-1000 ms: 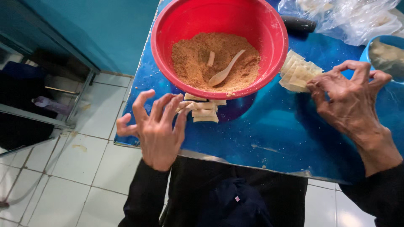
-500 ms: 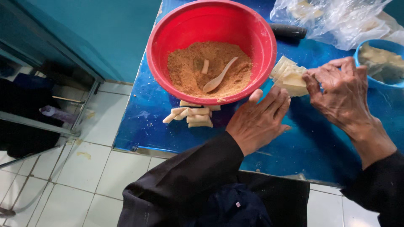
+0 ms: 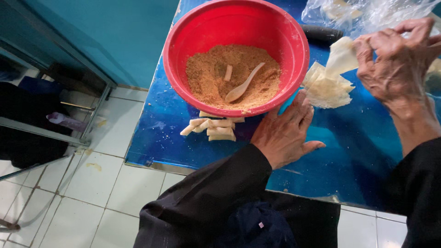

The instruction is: The person sits at a table and rolls spring rolls by hand. They take thin pastry wrappers, spoon brown filling from a red bowl onto a wrapper, fold the wrapper over the filling, and roll it into a cylinder, adding finished rolls to a pile on the table.

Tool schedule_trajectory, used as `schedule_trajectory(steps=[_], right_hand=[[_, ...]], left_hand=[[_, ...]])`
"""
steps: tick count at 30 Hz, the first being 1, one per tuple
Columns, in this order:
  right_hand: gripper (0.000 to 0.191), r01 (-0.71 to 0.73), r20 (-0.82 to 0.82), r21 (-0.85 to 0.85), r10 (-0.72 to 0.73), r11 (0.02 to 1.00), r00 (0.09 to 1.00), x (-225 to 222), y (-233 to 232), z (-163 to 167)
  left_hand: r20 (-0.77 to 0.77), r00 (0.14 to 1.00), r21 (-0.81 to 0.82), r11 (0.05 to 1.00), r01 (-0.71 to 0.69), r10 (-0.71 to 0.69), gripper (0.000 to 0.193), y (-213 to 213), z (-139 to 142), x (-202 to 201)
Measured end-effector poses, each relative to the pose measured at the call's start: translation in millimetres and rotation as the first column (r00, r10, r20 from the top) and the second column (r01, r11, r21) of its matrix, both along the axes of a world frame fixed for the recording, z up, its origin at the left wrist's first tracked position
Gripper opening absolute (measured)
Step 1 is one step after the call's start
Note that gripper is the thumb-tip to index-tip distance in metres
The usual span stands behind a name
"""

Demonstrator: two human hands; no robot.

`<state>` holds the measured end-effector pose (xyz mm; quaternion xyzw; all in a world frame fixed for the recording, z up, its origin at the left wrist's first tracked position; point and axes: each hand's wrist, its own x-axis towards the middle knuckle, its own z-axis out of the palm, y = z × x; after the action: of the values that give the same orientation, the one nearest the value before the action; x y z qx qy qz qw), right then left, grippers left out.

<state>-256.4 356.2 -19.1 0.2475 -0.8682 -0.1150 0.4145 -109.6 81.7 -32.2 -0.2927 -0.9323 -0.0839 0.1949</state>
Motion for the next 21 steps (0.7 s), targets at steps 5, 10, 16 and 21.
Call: schedule_trajectory(steps=[5, 10, 16, 21], right_hand=[[0.011, 0.021, 0.013, -0.002, -0.021, 1.000, 1.000, 12, -16, 32], [0.008, -0.035, 0.017, 0.019, 0.035, 0.999, 0.999, 88, -56, 57], [0.010, -0.055, 0.167, 0.043, 0.047, 0.998, 0.985, 191, -104, 45], [0.016, -0.216, 0.280, -0.055, 0.222, 0.975, 0.934, 234, -130, 35]], left_hand=[[-0.034, 0.999, 0.014, 1.000, -0.016, 0.017, 0.086, -1, 2, 0], [-0.094, 0.995, 0.138, 0.990, 0.033, -0.020, 0.058, -16, 22, 17], [-0.225, 0.973, 0.339, 0.933, 0.124, -0.047, 0.045, -60, 32, 64], [-0.155, 0.972, 0.259, 0.943, 0.211, -0.175, 0.040, -84, 15, 91]])
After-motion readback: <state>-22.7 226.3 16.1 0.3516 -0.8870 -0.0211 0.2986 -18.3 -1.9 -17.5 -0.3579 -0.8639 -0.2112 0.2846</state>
